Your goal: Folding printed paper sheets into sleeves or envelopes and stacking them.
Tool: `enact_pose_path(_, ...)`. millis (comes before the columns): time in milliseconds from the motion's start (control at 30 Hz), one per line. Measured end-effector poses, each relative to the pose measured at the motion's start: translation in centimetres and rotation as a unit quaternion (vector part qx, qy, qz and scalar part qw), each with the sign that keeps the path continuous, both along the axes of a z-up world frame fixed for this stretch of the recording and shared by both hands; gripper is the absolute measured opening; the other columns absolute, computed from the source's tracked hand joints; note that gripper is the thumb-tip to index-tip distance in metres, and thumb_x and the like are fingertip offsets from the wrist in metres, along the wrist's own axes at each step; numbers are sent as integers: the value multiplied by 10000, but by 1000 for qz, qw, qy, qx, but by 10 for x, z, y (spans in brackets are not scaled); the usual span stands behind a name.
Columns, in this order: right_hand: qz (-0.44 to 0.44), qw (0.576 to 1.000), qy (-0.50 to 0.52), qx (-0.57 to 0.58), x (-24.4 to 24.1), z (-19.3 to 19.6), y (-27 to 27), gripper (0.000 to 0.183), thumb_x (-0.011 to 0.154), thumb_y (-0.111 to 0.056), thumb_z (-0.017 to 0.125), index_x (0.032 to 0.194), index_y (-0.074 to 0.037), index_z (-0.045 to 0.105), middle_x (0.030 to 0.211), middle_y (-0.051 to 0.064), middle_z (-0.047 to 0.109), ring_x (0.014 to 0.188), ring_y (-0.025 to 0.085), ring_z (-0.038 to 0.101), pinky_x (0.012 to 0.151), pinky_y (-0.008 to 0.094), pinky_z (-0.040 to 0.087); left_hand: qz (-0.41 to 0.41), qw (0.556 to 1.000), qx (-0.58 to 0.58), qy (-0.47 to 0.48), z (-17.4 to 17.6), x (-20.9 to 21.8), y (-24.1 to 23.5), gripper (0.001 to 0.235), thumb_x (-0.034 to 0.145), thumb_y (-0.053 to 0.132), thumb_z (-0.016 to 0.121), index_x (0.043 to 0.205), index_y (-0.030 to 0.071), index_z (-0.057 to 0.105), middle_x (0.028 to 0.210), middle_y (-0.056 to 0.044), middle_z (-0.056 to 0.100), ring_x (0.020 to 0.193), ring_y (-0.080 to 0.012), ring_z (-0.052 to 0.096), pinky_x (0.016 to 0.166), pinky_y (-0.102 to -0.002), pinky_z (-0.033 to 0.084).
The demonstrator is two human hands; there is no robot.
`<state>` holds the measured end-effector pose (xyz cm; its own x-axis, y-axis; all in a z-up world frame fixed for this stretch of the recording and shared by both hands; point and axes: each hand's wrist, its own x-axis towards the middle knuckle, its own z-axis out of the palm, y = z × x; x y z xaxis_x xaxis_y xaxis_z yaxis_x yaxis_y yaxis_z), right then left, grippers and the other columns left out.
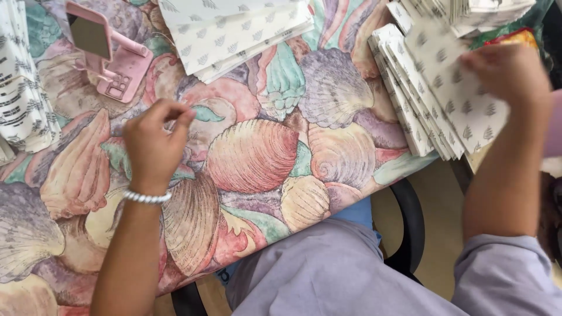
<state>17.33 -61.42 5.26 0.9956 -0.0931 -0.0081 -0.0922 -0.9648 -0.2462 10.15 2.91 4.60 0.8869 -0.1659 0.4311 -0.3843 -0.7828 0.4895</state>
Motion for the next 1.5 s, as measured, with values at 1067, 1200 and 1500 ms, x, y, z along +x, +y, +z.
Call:
enact_pose_path(1067, 437, 854, -150, 240, 122, -43, 416, 321, 932, -50, 749, 1248, -100, 728, 905, 17, 806, 786, 156, 768, 791, 352, 619, 122, 992, -30, 9, -34, 123, -34, 185, 768, 75, 877, 844, 123, 715, 837, -30, 731, 754, -173, 686, 633, -317, 540)
enact_pose_path(1200, 344, 848, -108, 390, 121, -50, 416, 243, 914, -79, 794, 1154, -76, 755, 1008, 53, 796, 847, 150, 752, 860, 301, 636, 193, 977, 19, -91, -38, 111, -39, 677, 690, 187, 1020, 1121, 44, 518, 1201, -129, 520, 1191, -317, 542, 1073, -423, 468)
enact_pose_path(1500, 374, 827, -162, 389, 127, -68, 403, 312, 863, -64, 853, 1165, -94, 780, 872, 119, 771, 836, 323, 754, 825, 440, 606, 74, 974, 171, -128, -67, 107, -27, 196, 937, 400, 697, 918, 218, 768, 1038, -17, 617, 1106, -238, 550, 1007, -447, 362)
